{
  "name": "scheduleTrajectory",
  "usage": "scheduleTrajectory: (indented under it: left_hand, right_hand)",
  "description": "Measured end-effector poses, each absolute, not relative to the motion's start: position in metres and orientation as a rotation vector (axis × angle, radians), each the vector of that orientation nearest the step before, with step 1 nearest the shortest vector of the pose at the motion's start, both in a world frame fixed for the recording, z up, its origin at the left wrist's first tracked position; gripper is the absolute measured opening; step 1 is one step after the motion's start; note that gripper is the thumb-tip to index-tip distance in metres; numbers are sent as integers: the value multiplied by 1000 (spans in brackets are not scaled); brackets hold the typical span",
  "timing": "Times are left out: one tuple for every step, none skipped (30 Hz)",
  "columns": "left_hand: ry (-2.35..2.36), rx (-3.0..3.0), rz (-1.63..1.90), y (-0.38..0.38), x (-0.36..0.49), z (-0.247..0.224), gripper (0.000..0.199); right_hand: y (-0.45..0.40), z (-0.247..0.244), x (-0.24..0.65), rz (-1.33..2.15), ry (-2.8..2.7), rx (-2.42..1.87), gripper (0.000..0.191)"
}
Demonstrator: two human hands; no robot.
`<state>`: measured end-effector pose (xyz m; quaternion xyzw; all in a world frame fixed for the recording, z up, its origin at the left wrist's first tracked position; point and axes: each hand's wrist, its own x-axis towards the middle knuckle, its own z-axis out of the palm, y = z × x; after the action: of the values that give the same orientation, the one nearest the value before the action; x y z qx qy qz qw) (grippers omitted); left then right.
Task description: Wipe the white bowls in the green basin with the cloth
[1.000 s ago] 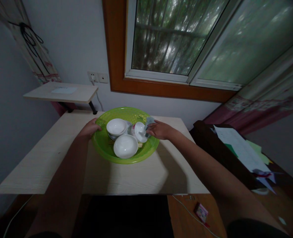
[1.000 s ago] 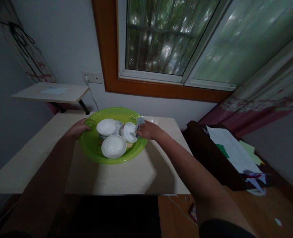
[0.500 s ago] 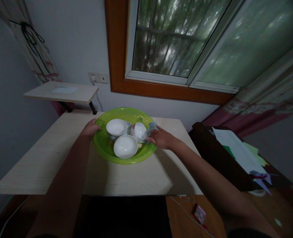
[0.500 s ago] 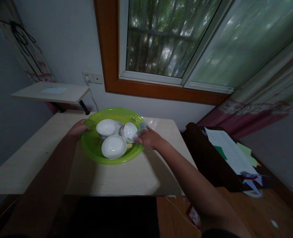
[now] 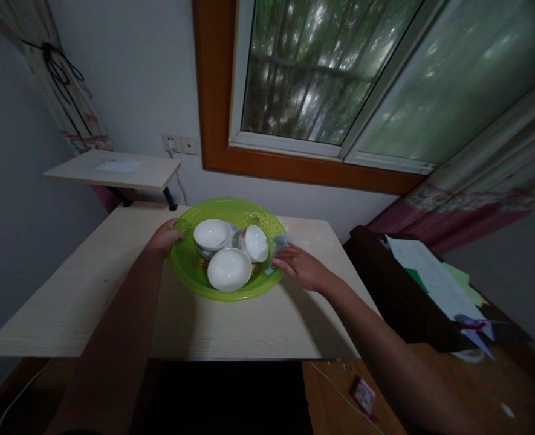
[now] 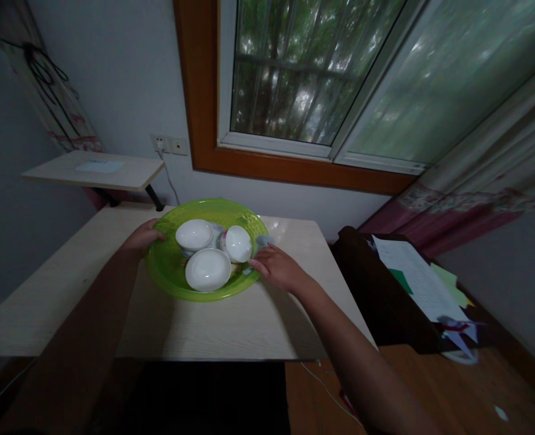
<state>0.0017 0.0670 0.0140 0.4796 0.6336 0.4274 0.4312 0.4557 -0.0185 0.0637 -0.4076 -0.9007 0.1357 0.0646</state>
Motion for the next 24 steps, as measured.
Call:
scheduleTrajectory:
  left_hand:
    - [1575,1150,1061,67,2,14,70]
    - [1569,1111,1059,67,2,14,71]
    - [1561,1087,1061,67,2,14,72]
    - [1550,1082,1066,67,2,14,71]
    - [1538,1083,1067,66,2,13,71]
    - [1526,1083,1065,66,1,13,70]
    - [1511,1083,1063,66,1,12,70]
    - [1497,1081,1061,66,1,12,71]
    - [1485,1077,1059,66,1,11,72]
    - [1476,1071,1058,66,1,11,73]
    - [1469,1066,1057,66,1,12,74]
    - [1464,1061,1057,65,2,12,75]
    - [1464,1057,1057,65,2,13,75]
    - [1473,1055,1055,64,3,15,75]
    - [1487,1059,1054,64,4,16,74]
    - [1505,1066,1051,63,5,17,72]
    - [1525,1074,1048,63,6,18,69]
    - [1544,1083,1047,62,6,19,67]
    - [1561,1093,1045,62,7,20,65]
    - [1574,1101,1045,62,7,20,64]
    - [1584,1107,1047,62,7,20,64]
    - [1586,1114,1049,62,6,19,63]
    - [1582,1122,1057,62,6,19,63]
    - [1574,1132,1065,62,5,18,63]
  right_hand:
    - [-11,63,457,375,-2724,-1250,72]
    - [-3,62,458,344,-2733,-1261,72]
    - [5,61,459,317,-2746,-1265,72]
    - [13,61,460,294,-2762,-1264,72]
    - [21,61,460,273,-2779,-1264,71]
    - [29,61,459,252,-2794,-1270,69]
    - [37,62,458,228,-2804,-1284,67]
    - [44,63,456,202,-2811,-1306,64]
    - [51,64,454,174,-2816,-1328,60]
    - [58,65,451,147,-2822,-1347,56]
    - [64,67,448,122,-2832,-1359,53]
    - [70,68,445,101,-2845,-1367,50]
    - [76,70,441,82,-2858,-1375,47]
    - [80,71,438,68,-2869,-1381,46]
    - [84,71,436,59,-2878,-1383,46]
    - [87,72,434,54,-2886,-1380,45]
    - [88,71,433,52,-2890,-1374,45]
    - [89,71,432,49,-2891,-1362,44]
    - [89,70,433,49,-2890,-1348,45]
    - [88,69,434,53,-2888,-1338,45]
    - [86,68,435,65,-2885,-1335,46]
    - [83,66,437,85,-2882,-1342,48]
    - [79,65,438,115,-2878,-1355,49]
    - [75,64,440,151,-2870,-1372,50]
